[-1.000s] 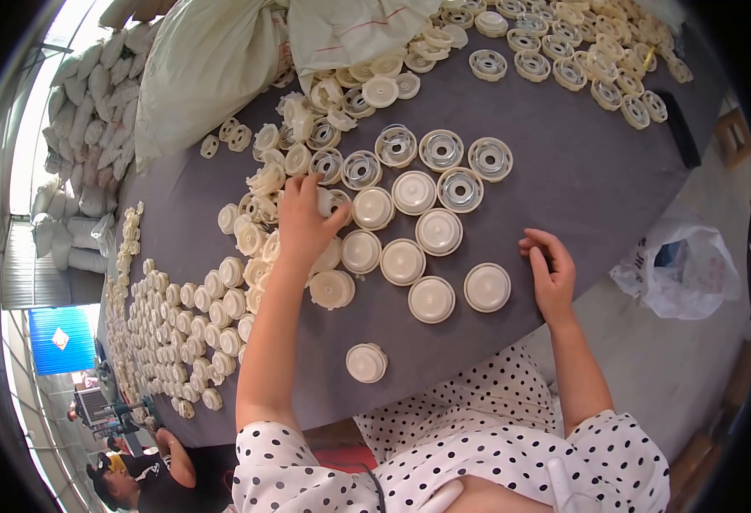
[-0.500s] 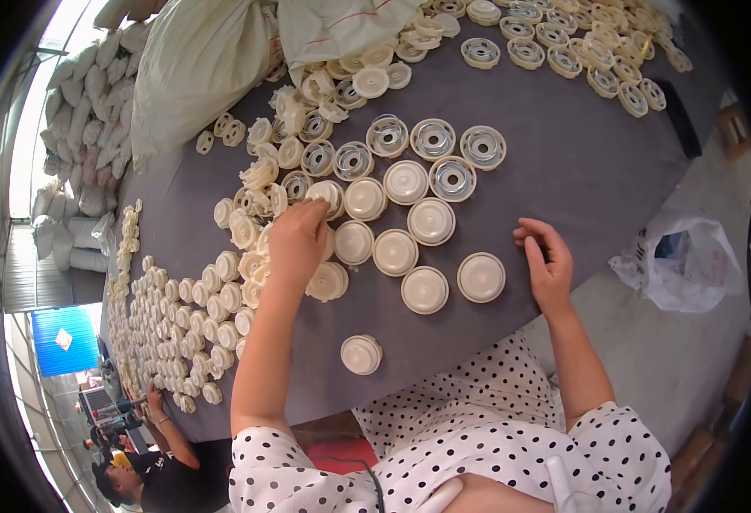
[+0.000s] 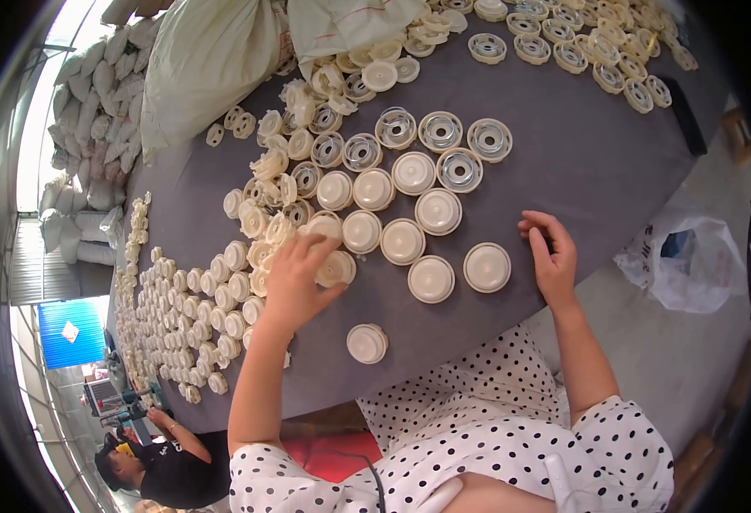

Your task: The person organizes plastic parts on a workbench by hand, arranging plastic caps into groups, sorting plastic housings and metal rings, and emptying more plastic components from bags onto the table.

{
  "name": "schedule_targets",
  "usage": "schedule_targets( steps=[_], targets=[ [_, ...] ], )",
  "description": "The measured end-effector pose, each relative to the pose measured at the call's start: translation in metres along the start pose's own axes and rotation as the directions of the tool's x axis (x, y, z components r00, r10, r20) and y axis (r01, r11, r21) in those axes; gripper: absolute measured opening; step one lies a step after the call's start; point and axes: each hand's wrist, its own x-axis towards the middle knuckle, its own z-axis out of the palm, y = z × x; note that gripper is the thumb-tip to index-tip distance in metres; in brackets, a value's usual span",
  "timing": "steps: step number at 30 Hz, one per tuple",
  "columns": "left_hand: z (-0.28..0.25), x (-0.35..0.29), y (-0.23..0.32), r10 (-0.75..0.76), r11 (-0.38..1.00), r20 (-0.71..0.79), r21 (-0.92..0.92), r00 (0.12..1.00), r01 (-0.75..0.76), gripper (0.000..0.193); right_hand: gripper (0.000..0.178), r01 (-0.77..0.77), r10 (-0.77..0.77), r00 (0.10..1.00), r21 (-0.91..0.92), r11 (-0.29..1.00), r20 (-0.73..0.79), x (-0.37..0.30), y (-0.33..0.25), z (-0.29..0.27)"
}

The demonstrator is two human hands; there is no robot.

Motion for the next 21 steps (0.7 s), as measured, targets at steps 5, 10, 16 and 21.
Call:
schedule_targets(
  steps=[5,10,16,21],
  targets=[
    [0.005,-0.022,-0.005,-0.091,0.995,0.066,0.042,0.994,0.088,0.037,0.018,0.022,-0.022,1.000,-0.015,1.000,0.015,0.000,-0.004,0.000],
    [0.009,-0.029,-0.015,-0.093,0.992,0.052,0.090,0.994,0.088,0.028,0.017,0.029,-0.029,0.999,-0.020,0.999,0.016,-0.002,-0.006,-0.002],
    [0.020,-0.049,0.000,-0.265,0.963,-0.321,-0.045,0.909,0.265,0.018,0.017,0.011,-0.011,1.000,-0.012,1.000,0.004,-0.002,-0.003,-0.003],
    [0.049,-0.105,-0.007,0.032,0.966,-0.351,0.253,0.936,0.062,0.025,0.017,0.019,-0.019,0.999,0.007,1.000,0.029,0.000,0.001,0.000]
  ],
)
